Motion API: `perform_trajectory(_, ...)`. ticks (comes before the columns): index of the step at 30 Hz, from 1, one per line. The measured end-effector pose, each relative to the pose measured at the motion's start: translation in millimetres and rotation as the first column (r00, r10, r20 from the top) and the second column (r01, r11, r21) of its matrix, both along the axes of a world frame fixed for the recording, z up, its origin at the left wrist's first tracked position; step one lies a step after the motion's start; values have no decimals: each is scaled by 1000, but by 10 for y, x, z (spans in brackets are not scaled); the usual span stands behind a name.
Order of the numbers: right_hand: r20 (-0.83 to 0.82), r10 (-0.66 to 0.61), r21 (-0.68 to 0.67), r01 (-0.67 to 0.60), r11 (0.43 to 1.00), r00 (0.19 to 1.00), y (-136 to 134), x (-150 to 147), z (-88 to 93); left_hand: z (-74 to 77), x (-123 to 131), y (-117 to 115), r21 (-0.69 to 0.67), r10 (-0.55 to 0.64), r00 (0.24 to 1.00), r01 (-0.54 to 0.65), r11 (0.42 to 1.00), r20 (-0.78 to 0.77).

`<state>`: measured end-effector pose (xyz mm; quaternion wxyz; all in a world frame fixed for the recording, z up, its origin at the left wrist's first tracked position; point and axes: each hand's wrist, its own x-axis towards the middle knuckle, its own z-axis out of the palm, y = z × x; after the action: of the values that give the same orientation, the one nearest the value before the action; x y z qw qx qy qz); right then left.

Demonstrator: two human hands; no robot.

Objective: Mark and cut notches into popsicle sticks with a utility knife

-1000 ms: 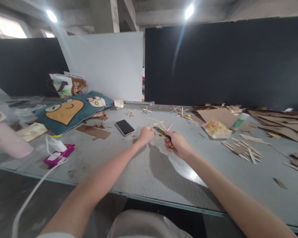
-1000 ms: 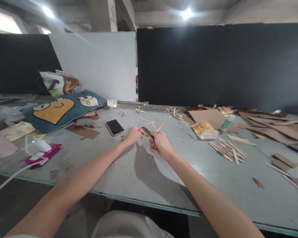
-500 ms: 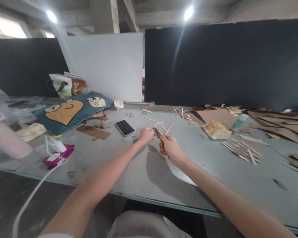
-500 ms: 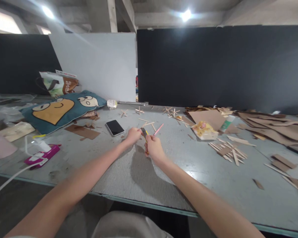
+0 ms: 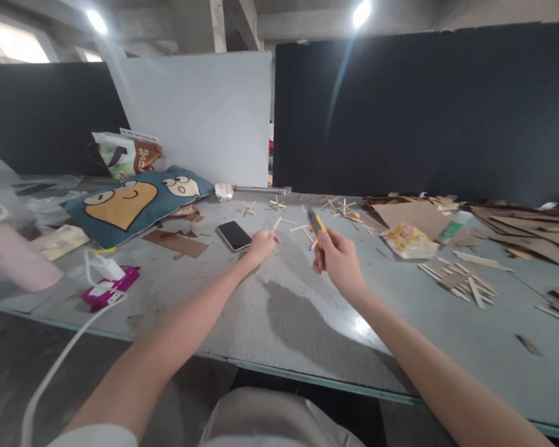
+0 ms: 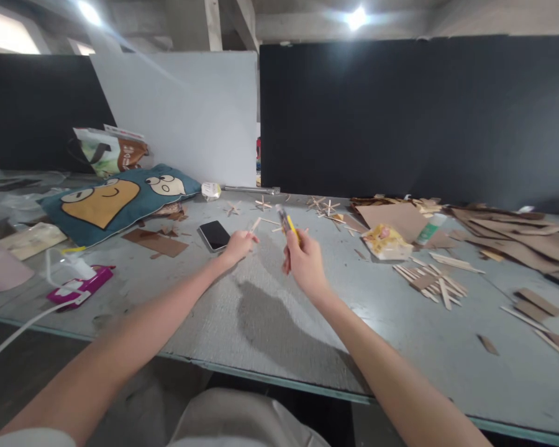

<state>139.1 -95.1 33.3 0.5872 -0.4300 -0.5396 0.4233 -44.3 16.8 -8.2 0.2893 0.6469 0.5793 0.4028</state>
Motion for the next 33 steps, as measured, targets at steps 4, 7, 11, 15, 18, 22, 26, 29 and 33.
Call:
perform_trajectory(4,154,-243,184,214,959,958,236,167,-109,13,118,-145,-72,-225,974,224,972,0)
perform_trajectory(7,304,-269,186,220,958,914,378,274,-195,36,209,-260,-109,-371,929,370,923,12)
perform_trajectory(11,435,-210,143,163,976,876,474,319,-297,72,219,-342,-95,-462,887,462,882,20)
perform_trajectory(15,452,-280,194,213,958,847,505,311,-348,97,173,-341,-54,-494,869,495,867,29)
perform_trajectory(18,428,-307,226,229,947,850,508,310,-358,102,149,-320,-32,-513,857,514,857,47)
perform_trajectory(22,416,-229,141,187,972,880,502,306,-386,87,135,-302,14,-522,848,524,852,91)
perform_trajectory(26,378,-189,118,155,981,906,487,287,-405,60,146,-283,71,-515,843,510,857,154)
perform_trajectory(29,344,-155,100,128,987,926,459,245,-408,36,193,-270,164,-461,833,431,888,306)
perform_trajectory(33,268,-141,97,119,988,953,394,152,-421,-4,303,-281,294,-427,790,323,900,440)
